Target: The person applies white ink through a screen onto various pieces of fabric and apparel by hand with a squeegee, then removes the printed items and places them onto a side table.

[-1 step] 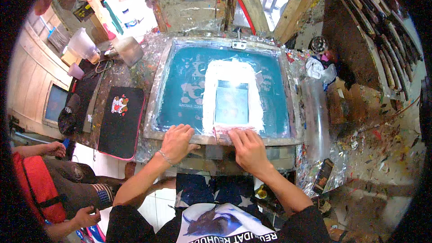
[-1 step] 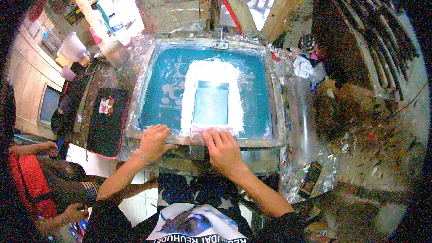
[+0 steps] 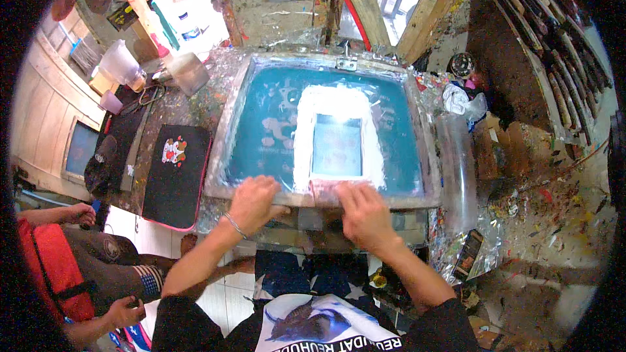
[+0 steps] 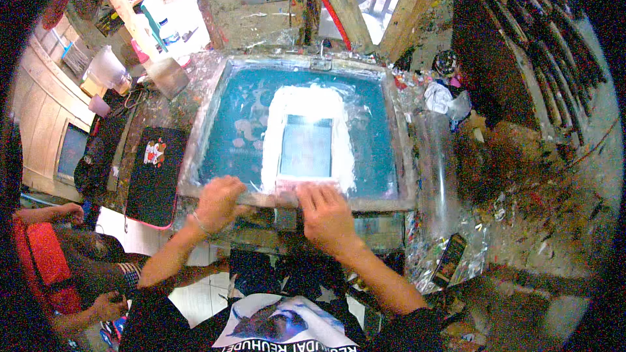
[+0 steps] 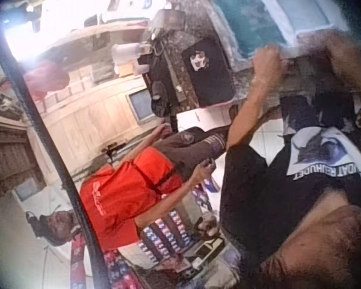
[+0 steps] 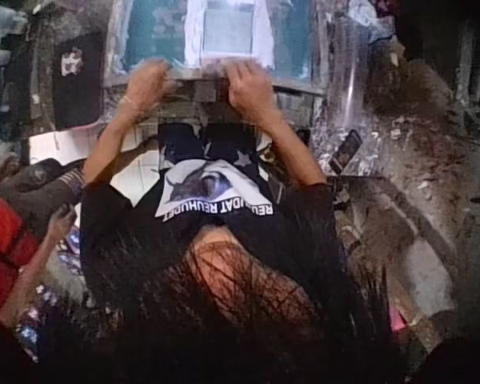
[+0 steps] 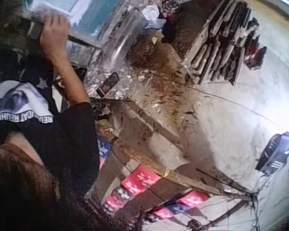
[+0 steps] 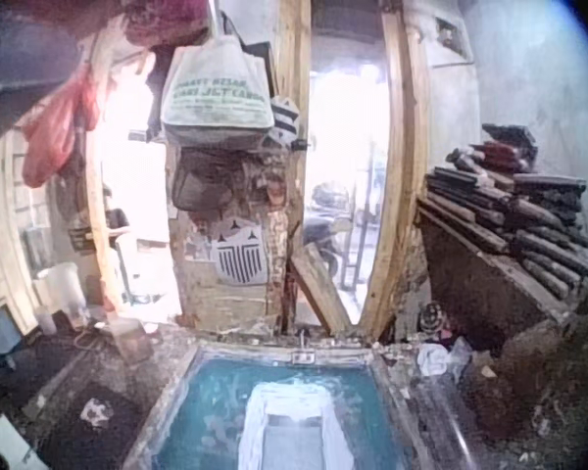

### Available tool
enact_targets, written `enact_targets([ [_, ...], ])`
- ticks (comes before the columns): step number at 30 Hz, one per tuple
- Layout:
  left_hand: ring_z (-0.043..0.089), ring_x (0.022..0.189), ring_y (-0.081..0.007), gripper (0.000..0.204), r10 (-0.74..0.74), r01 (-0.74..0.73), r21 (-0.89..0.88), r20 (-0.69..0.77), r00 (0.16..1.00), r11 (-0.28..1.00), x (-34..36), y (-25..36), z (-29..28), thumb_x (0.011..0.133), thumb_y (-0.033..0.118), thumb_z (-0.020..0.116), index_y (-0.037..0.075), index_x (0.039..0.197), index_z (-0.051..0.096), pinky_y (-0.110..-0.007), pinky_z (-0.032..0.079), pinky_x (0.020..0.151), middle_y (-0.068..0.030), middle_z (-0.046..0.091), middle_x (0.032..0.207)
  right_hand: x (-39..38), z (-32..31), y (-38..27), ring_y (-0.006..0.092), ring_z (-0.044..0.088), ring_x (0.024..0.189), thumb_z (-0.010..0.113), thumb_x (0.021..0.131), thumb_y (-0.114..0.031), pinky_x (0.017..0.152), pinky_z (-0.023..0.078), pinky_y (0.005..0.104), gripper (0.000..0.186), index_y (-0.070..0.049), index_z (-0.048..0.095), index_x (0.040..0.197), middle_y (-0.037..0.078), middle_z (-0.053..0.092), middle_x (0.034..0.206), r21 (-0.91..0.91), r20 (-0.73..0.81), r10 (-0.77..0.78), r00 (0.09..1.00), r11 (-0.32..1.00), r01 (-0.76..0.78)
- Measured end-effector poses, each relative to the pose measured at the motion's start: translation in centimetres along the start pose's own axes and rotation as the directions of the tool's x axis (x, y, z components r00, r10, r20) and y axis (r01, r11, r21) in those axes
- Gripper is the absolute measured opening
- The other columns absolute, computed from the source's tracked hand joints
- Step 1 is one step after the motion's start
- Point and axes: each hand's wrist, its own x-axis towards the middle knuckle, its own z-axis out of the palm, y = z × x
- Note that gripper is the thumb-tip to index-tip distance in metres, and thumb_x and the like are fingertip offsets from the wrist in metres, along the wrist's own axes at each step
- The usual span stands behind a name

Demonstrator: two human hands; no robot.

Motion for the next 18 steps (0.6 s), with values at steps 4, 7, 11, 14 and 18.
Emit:
enact_targets([
  [4,0.068,0.087,-0.0348,0.048,0.075,-0.086,-0.119,-0.092,0.993,0.989,3.3,0.5,-10.6,0.073,0.043,0.084,0.004,0.099,0.072,-0.045,0.052,0.079,-0.0167,0.069,0.090,7.8,-7.1,1.1,0.0333,0.063,0.081,0.070,0.084,-0.052,0.071,0.053,0.0442,0.051,-0.005,0.061,0.099,0.015,0.063,0.093,-0.188,-0.060,-0.009,0.998,0.982,-0.003],
  [7,0.069,0.075,-0.0264,0.052,0.150,-0.223,-0.112,-0.449,0.881,0.968,6.0,0.3,-17.5,0.070,0.040,0.089,0.000,0.099,0.072,-0.038,0.053,0.072,-0.0153,0.073,0.085,15.9,-10.6,3.6,0.0334,0.069,0.078,0.060,0.088,-0.069,0.063,0.054,0.0462,0.064,-0.005,0.063,0.087,0.019,0.065,0.079,-0.336,-0.195,-0.032,0.980,0.941,-0.036],
  [11,0.065,0.078,-0.0277,0.025,0.153,-0.157,0.110,-0.942,0.298,0.981,9.2,2.8,-14.3,0.075,0.009,0.087,0.005,0.094,0.072,-0.037,0.052,0.073,-0.0113,0.070,0.088,24.7,-17.0,6.2,0.0273,0.058,0.065,0.048,0.095,-0.067,0.063,0.049,0.0443,0.067,-0.005,0.065,0.074,0.015,0.058,0.062,-0.307,-0.157,0.114,0.981,0.939,-0.158],
  [14,0.063,0.094,-0.0345,0.019,-0.015,-0.182,-0.215,-0.684,0.729,0.960,11.6,0.8,-1.4,0.090,0.017,0.072,0.003,0.103,0.071,-0.042,0.050,0.082,-0.0136,0.066,0.099,28.3,-20.4,5.8,0.0216,0.051,0.047,0.049,0.096,-0.062,0.054,0.047,0.0425,0.072,-0.004,0.062,0.056,0.010,0.055,0.050,-0.246,-0.163,0.216,0.963,0.936,-0.251],
  [18,0.054,0.105,-0.0309,0.031,-0.270,0.241,-0.122,-0.462,0.845,0.963,10.9,-1.6,10.5,0.088,0.025,0.072,0.011,0.116,0.074,-0.043,0.044,0.087,-0.0054,0.059,0.114,30.3,-19.2,7.4,0.0423,0.068,0.069,0.050,0.094,-0.064,0.071,0.054,0.0504,0.082,0.013,0.068,0.072,0.033,0.066,0.073,-0.147,-0.247,0.088,0.965,0.981,-0.127],
])
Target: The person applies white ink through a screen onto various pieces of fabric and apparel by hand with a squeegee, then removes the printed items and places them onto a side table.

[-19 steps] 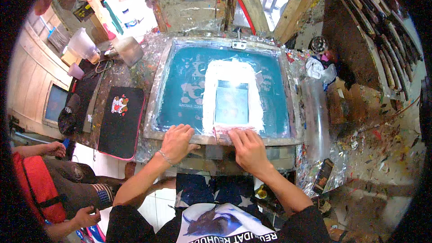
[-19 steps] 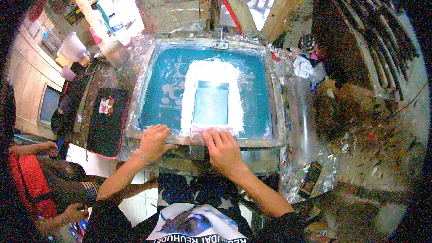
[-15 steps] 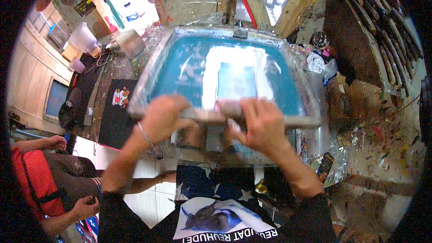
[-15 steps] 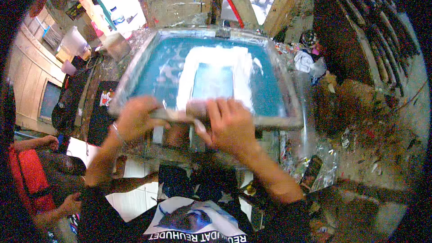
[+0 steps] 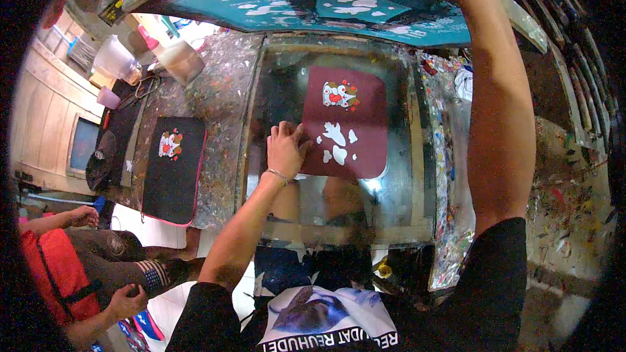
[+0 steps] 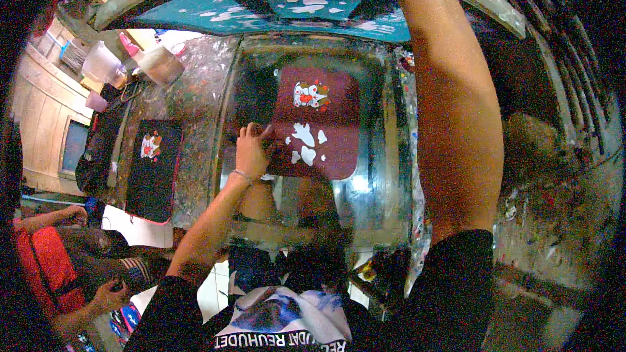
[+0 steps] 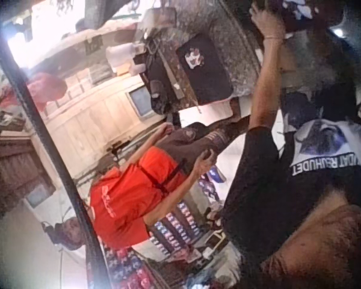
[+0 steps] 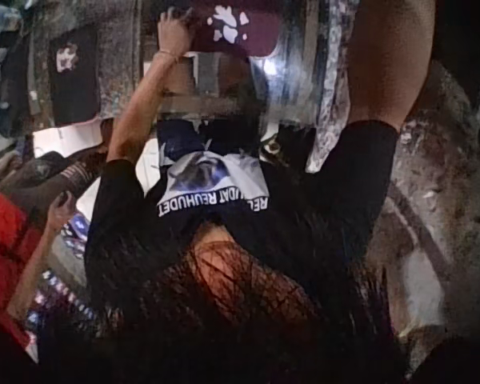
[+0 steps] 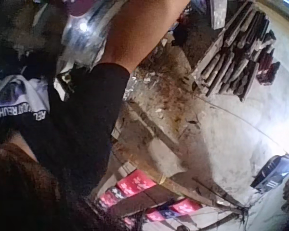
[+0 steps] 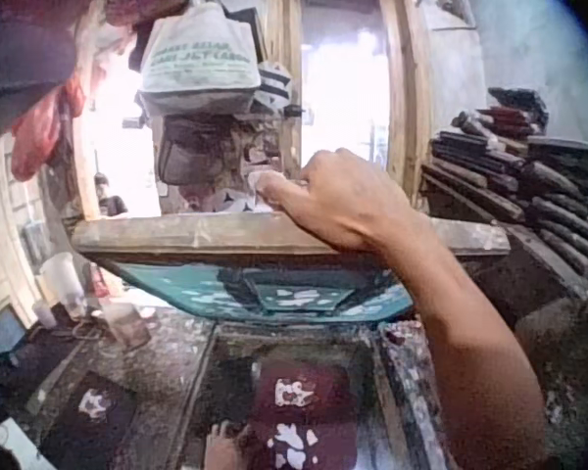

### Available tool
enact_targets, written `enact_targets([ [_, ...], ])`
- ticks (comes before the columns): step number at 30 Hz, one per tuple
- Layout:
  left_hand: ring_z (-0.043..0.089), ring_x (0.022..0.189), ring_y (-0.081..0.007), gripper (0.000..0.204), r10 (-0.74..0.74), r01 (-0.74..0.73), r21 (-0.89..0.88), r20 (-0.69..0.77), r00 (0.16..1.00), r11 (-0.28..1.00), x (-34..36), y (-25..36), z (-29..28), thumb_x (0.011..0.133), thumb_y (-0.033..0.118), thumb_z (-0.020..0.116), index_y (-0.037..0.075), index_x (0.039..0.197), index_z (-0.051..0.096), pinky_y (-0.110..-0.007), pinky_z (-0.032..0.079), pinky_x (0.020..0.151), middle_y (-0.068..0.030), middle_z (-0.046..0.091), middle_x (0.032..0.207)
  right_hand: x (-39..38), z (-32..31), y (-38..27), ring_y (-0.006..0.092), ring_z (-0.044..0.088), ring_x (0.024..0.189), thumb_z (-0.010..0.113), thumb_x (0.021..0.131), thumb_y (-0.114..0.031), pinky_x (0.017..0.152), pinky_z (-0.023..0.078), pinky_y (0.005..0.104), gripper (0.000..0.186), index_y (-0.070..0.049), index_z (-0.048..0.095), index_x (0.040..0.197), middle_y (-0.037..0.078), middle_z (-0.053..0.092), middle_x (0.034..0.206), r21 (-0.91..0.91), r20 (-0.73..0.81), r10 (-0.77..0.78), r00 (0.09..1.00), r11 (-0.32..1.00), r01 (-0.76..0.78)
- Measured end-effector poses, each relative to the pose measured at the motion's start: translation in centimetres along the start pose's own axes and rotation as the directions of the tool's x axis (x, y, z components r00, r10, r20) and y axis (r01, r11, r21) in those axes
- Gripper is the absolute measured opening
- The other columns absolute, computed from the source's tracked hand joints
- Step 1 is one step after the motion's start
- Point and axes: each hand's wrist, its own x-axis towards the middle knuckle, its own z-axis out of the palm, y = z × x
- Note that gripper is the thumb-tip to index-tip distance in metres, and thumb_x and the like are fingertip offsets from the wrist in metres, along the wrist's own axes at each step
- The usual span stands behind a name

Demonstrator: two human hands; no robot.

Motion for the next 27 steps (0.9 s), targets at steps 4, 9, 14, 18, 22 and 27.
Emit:
enact_targets([
  [4,0.051,0.105,-0.0272,0.028,-0.007,0.006,-0.025,-0.011,1.000,1.000,-0.5,0.6,1.6,0.086,0.025,0.073,0.021,0.113,0.079,-0.042,0.039,0.088,-0.0009,0.058,0.113,-0.2,-0.4,0.5,0.0468,0.069,0.078,0.050,0.093,-0.064,0.077,0.054,0.0509,0.082,0.015,0.069,0.079,0.036,0.066,0.078,-0.046,0.016,0.009,1.000,0.999,-0.008],
  [9,0.060,0.093,-0.0268,0.021,-0.036,0.025,-0.140,-0.076,0.996,0.990,-0.5,0.2,1.9,0.087,0.016,0.071,0.019,0.105,0.081,-0.040,0.046,0.080,-0.0059,0.067,0.096,0.3,-0.2,0.9,0.0464,0.069,0.081,0.050,0.093,-0.064,0.079,0.054,0.0512,0.080,0.012,0.071,0.086,0.035,0.068,0.083,-0.078,-0.002,0.006,1.000,0.997,-0.006],
  [14,0.071,0.072,-0.0248,0.044,-0.287,0.267,-0.405,0.011,0.958,0.874,-0.6,-2.1,-6.4,0.082,0.012,0.077,0.009,0.126,0.070,-0.036,0.055,0.071,-0.0160,0.072,0.082,1.1,0.5,4.2,0.0432,0.068,0.086,0.048,0.098,-0.059,0.081,0.052,0.0490,0.067,0.003,0.073,0.101,0.029,0.070,0.088,-0.090,0.067,-0.058,0.996,0.994,0.064],
  [18,0.071,0.080,-0.0198,0.040,-0.362,0.411,-0.380,0.196,0.911,0.829,-3.2,-15.6,-14.4,0.088,0.015,0.076,0.001,0.123,0.065,-0.033,0.055,0.077,-0.0150,0.075,0.088,2.2,1.5,4.0,0.0448,0.066,0.088,0.042,0.103,-0.051,0.084,0.049,0.0471,0.058,-0.001,0.069,0.114,0.028,0.068,0.090,-0.078,0.088,-0.159,0.983,0.983,0.166],
  [22,0.064,0.087,-0.0131,0.032,-0.420,0.523,-0.216,0.385,0.822,0.825,-7.0,-29.0,-24.2,0.091,0.017,0.073,0.000,0.118,0.067,-0.031,0.052,0.077,-0.0079,0.071,0.093,2.5,1.4,5.3,0.0408,0.068,0.098,0.044,0.102,-0.053,0.094,0.048,0.0461,0.062,0.001,0.070,0.117,0.026,0.071,0.106,-0.130,0.039,-0.108,0.993,0.985,0.112],
  [27,0.070,0.089,-0.0211,0.024,-0.417,0.388,0.165,0.210,0.884,0.907,-13.5,-37.5,-32.0,0.090,0.018,0.068,0.002,0.109,0.072,-0.039,0.055,0.078,-0.0121,0.074,0.101,3.8,3.0,5.5,0.0401,0.067,0.098,0.044,0.103,-0.050,0.093,0.048,0.0433,0.059,0.003,0.068,0.117,0.024,0.070,0.103,-0.085,0.152,-0.012,0.988,0.996,0.025],
])
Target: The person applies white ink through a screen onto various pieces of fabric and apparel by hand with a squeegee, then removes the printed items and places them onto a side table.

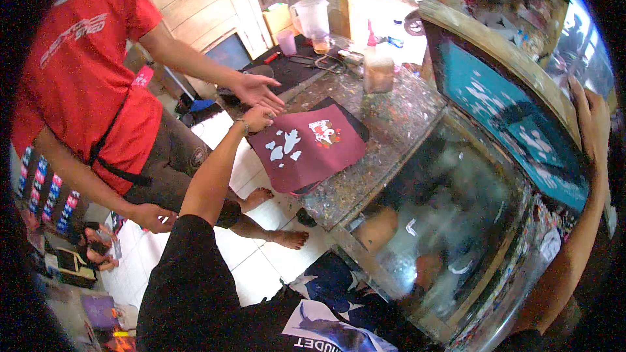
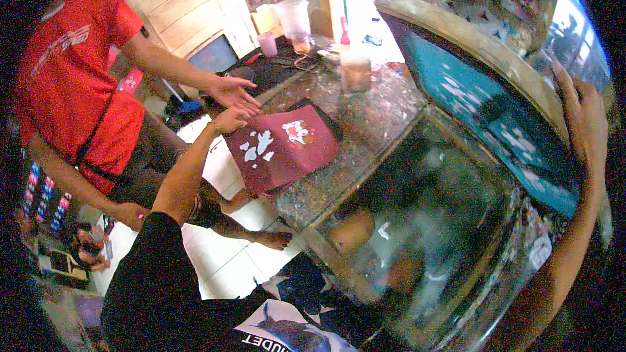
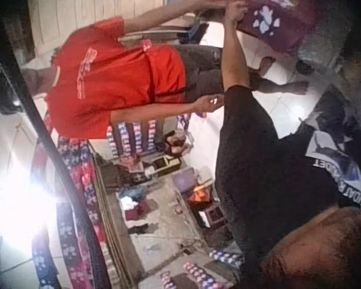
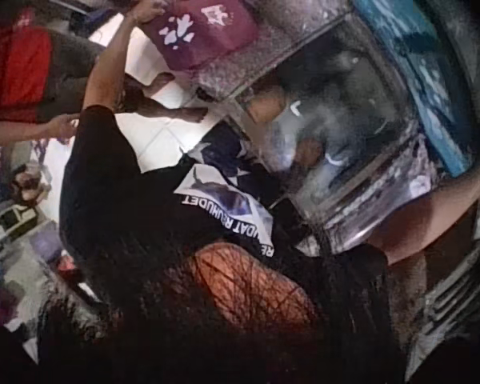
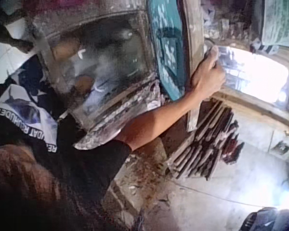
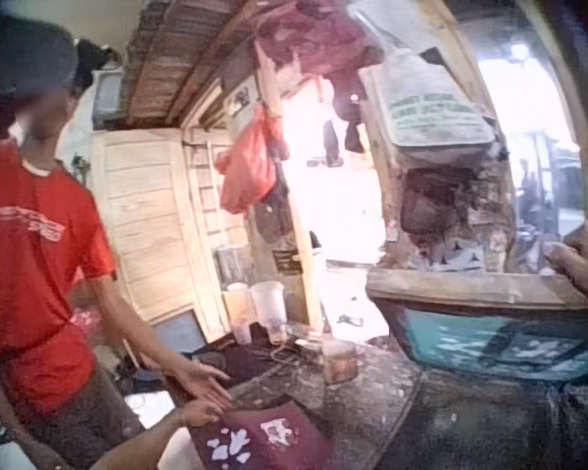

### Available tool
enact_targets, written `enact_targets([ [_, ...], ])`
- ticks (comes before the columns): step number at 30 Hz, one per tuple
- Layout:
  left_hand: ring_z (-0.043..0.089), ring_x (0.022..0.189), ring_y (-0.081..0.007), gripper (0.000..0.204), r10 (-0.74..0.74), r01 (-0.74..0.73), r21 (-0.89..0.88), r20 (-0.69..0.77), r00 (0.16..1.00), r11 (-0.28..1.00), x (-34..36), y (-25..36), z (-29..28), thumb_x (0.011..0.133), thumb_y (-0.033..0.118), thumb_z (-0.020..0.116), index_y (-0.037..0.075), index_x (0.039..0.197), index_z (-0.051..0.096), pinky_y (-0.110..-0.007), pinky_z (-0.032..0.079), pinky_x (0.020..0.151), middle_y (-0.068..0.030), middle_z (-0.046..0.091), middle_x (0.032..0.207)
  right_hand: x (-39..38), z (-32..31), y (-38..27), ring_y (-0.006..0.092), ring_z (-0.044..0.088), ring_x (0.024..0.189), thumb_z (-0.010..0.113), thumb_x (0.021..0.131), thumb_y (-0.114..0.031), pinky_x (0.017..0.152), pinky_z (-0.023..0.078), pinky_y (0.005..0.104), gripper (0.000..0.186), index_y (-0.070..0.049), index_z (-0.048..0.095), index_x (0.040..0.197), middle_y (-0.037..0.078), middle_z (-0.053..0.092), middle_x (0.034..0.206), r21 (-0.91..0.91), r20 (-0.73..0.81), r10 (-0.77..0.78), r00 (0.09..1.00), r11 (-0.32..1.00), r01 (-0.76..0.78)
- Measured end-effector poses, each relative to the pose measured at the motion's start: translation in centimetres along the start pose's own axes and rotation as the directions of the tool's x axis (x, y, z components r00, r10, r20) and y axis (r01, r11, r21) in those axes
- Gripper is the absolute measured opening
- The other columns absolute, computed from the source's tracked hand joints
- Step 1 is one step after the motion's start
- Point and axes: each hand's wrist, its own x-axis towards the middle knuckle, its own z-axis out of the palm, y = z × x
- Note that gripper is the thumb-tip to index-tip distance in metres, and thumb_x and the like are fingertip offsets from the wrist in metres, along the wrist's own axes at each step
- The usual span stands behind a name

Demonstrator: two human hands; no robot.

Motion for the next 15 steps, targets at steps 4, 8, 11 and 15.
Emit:
enact_targets([
  [4,0.068,0.100,-0.0368,0.026,-0.114,0.239,0.298,-0.380,0.918,0.924,-1.5,9.4,-0.6,0.090,0.024,0.060,0.006,0.101,0.074,-0.049,0.055,0.084,-0.0155,0.072,0.108,0.4,0.6,1.8,0.0404,0.067,0.097,0.045,0.104,-0.047,0.092,0.049,0.0431,0.055,0.000,0.069,0.116,0.023,0.070,0.095,0.010,-0.060,-0.045,0.997,0.999,0.045],
  [8,0.069,0.096,-0.0331,0.020,-0.053,-0.076,-0.355,-0.340,0.939,0.932,-6.1,23.2,5.7,0.093,0.014,0.065,-0.001,0.103,0.071,-0.043,0.054,0.087,-0.0188,0.072,0.099,0.3,4.0,5.5,0.0338,0.066,0.084,0.053,0.101,-0.051,0.083,0.050,0.0464,0.053,-0.001,0.067,0.114,0.012,0.069,0.089,-0.222,-0.429,-0.481,0.765,0.877,0.426],
  [11,0.065,0.100,-0.0354,0.022,0.280,-0.307,-0.222,-0.145,0.949,0.926,-10.2,29.5,14.6,0.090,0.019,0.069,0.006,0.108,0.068,-0.048,0.053,0.089,-0.0144,0.069,0.103,-1.2,-1.0,0.3,0.0401,0.065,0.078,0.050,0.100,-0.055,0.076,0.048,0.0526,0.062,0.003,0.070,0.103,0.021,0.068,0.085,-0.173,-0.302,-0.330,0.894,0.941,0.289],
  [15,0.064,0.102,-0.0342,0.022,0.287,-0.335,-0.391,-0.179,0.941,0.857,-14.4,33.6,19.6,0.094,0.022,0.068,0.007,0.109,0.066,-0.046,0.053,0.091,-0.0135,0.067,0.106,-2.5,-3.8,-3.9,0.0508,0.065,0.082,0.043,0.100,-0.058,0.075,0.047,0.0573,0.071,0.006,0.074,0.097,0.033,0.069,0.087,-0.078,-0.039,-0.077,0.996,0.994,0.074],
])
